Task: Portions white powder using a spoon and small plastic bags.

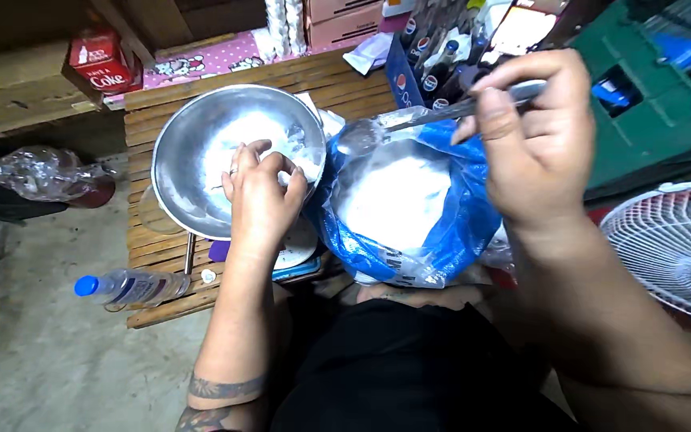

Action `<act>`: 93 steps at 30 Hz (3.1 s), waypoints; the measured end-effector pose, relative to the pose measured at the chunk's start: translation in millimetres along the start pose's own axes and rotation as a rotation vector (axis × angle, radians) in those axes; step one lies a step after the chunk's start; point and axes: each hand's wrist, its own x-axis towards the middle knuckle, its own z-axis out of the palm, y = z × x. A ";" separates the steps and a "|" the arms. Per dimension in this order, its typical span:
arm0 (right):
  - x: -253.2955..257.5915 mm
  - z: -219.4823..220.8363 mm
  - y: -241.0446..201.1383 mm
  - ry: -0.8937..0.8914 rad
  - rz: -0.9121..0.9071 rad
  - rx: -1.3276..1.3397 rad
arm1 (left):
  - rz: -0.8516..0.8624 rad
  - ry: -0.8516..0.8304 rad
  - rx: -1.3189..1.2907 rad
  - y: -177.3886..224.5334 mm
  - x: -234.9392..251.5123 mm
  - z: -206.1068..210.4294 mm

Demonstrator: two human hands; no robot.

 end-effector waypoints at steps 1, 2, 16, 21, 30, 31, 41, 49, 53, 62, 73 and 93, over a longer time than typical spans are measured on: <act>-6.7 -6.3 5.9 0.034 0.049 0.029 | 0.000 -0.004 -0.002 0.1 -0.5 -0.1; -13.6 -11.6 12.3 0.064 0.097 0.058 | 0.001 -0.008 -0.002 0.3 -0.8 -0.2; -86.5 20.5 79.9 -0.395 0.310 -0.500 | 0.132 0.173 -0.010 -4.2 -35.1 -34.6; -91.0 39.2 92.3 -0.558 0.351 -0.552 | 0.148 0.338 -0.001 -12.6 -50.8 -53.5; -91.6 58.5 88.8 -0.604 0.447 -0.349 | 0.144 0.392 -0.085 -16.9 -68.3 -63.8; -91.3 56.6 89.0 -0.581 0.475 -0.318 | 0.148 0.389 -0.093 -16.6 -69.6 -64.4; -105.7 19.7 122.5 -0.134 1.107 0.114 | 0.158 0.393 -0.124 -10.0 -76.2 -65.1; -102.0 -3.5 113.0 0.040 1.067 0.267 | 0.123 0.311 -0.032 -7.4 -58.8 -52.3; -90.2 -15.2 94.8 0.116 1.025 0.366 | 0.072 0.237 0.042 -8.5 -48.0 -40.6; -35.2 -13.5 37.2 0.163 0.773 0.579 | 0.054 0.123 0.140 7.3 -10.4 -17.7; -0.8 21.7 2.8 0.111 0.634 0.566 | 0.031 -0.067 0.000 20.9 11.4 -9.7; 28.8 94.7 -19.3 -0.225 0.023 -0.077 | 0.136 0.058 -0.054 19.0 24.7 -18.3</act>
